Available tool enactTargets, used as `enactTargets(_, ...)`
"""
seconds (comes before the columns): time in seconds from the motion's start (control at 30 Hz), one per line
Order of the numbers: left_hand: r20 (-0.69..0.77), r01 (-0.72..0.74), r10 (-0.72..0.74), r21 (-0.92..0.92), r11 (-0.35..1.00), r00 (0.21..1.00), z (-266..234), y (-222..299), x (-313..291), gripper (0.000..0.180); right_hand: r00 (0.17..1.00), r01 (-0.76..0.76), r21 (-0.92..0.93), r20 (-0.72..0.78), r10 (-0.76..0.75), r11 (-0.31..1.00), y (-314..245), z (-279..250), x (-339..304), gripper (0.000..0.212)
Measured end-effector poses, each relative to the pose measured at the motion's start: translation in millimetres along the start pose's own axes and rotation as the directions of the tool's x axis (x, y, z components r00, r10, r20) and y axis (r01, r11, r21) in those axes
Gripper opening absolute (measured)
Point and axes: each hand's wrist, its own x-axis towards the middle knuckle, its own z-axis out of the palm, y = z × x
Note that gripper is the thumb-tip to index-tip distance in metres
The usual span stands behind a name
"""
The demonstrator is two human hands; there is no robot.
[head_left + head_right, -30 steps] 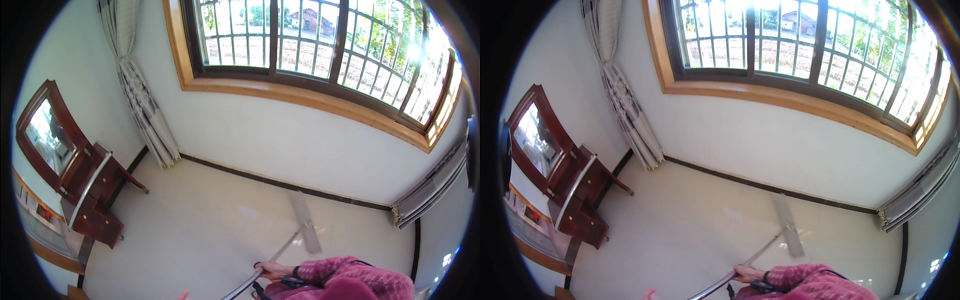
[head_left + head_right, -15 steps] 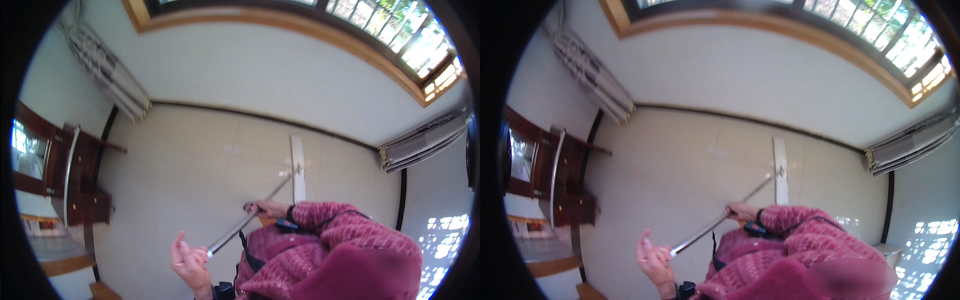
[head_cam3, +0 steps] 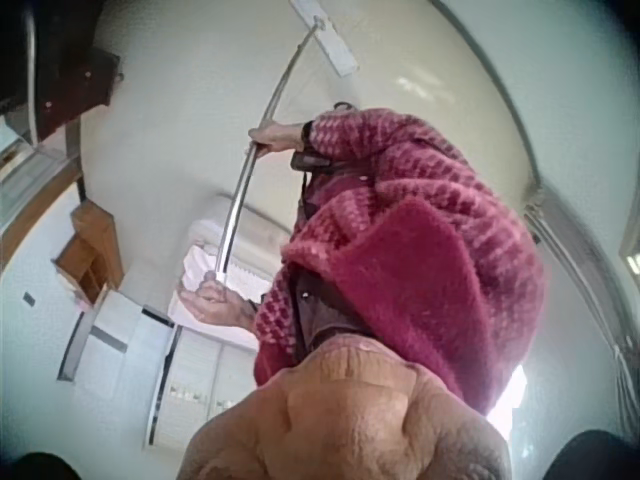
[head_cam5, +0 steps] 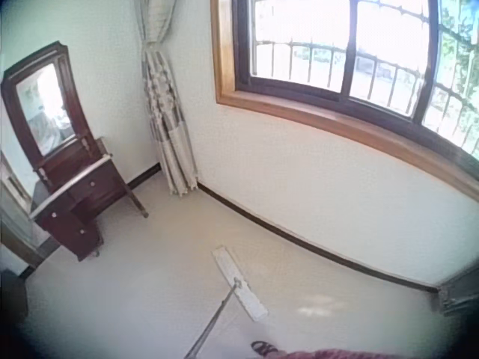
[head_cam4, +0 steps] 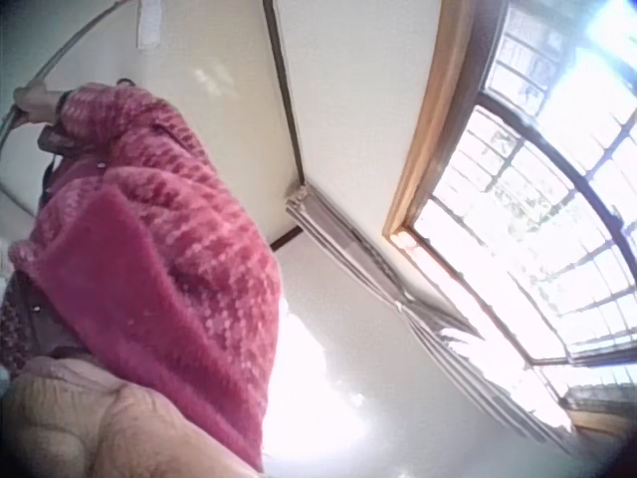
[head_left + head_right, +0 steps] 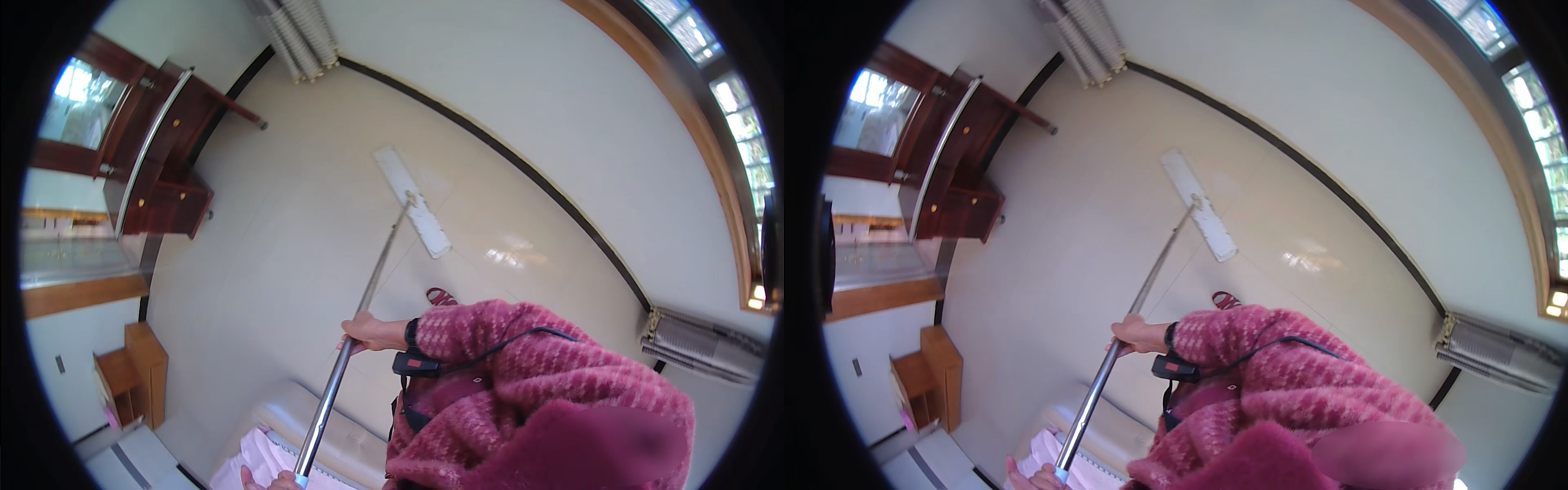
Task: The person carries a pink flower-shaped basin into a bedroom, sets it down, and uses a flat mop to clean the tiled floor around a bed, nightstand, and wardrobe. The person moves the mop back and forth across the floor, covering areas near furniture and along walls.
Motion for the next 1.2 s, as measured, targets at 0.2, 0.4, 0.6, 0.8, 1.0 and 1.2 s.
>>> enactTargets(0.2, -0.225, 0.046, -0.053, -0.033, 0.998, 0.973, 3, 2, -15, 0.048, 0.974, 0.048, -0.101, 0.224, -0.024, 0.994, -8, 46, 23, 0.018)
enactTargets(0.4, -0.089, -0.028, 0.021, -0.077, 0.997, 0.996, 8, -13, 38, 0.042, 0.984, 0.114, -0.015, 0.140, -0.111, 0.993, -12, 52, 33, 0.018)
enactTargets(0.6, 0.114, 0.139, -0.112, -0.265, 0.954, 0.987, 45, -66, 63, 0.035, 0.967, 0.205, -0.092, -0.133, -0.217, 0.974, -66, -4, 57, 0.023)
enactTargets(0.8, 0.138, 0.283, -0.248, -0.519, 0.807, 0.959, 141, -70, 83, 0.031, 0.953, 0.267, -0.155, -0.106, -0.285, 0.951, -161, -54, 86, 0.023)
enactTargets(1.0, 0.052, 0.345, -0.376, -0.528, 0.776, 0.925, 232, -31, 110, 0.031, 0.971, 0.221, -0.317, -0.012, -0.237, 0.922, -277, -60, 117, 0.025)
enactTargets(1.2, 0.081, 0.431, -0.486, -0.602, 0.672, 0.870, 323, -27, 142, 0.031, 0.972, 0.223, -0.568, 0.073, -0.222, 0.792, -394, -56, 177, 0.022)
